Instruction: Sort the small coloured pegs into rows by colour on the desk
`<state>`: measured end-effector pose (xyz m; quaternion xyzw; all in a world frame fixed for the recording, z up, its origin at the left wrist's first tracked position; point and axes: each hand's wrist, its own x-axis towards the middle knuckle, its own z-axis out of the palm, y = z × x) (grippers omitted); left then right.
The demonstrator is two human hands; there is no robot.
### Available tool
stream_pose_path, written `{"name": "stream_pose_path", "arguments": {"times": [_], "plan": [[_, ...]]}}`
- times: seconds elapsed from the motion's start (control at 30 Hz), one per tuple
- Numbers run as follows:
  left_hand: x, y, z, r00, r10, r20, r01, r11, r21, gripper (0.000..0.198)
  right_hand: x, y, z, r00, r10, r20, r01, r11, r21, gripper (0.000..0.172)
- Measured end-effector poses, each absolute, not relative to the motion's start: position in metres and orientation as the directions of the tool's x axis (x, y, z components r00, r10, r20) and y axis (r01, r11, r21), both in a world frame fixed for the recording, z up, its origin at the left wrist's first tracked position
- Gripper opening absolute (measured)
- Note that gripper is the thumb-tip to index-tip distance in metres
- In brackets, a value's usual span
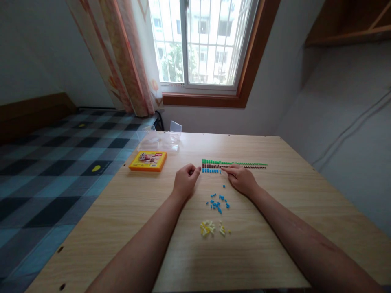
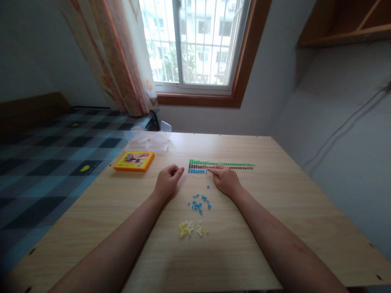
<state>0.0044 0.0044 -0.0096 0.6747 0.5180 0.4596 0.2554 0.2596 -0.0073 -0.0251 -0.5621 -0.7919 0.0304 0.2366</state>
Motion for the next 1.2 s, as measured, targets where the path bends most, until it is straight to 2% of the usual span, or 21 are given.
{"name": "stream_pose_path", "arguments": {"times": [0.37,1.2], "plan": [[0.004,0.003,-0.009,0.056,0.939,0.341,0.461,-0.327,0.825,0.039,0.247,-0.009,-0.019,-0.231,0.934,0.273,0.926,0.297,-0.231,0.031],[0.004,0.003,-0.008,0.058,0.940,0.335,0.476,-0.321,0.819,0.038,0.249,-0.006,-0.023,-0.227,0.920,0.321,0.890,0.330,-0.316,0.034]]}}
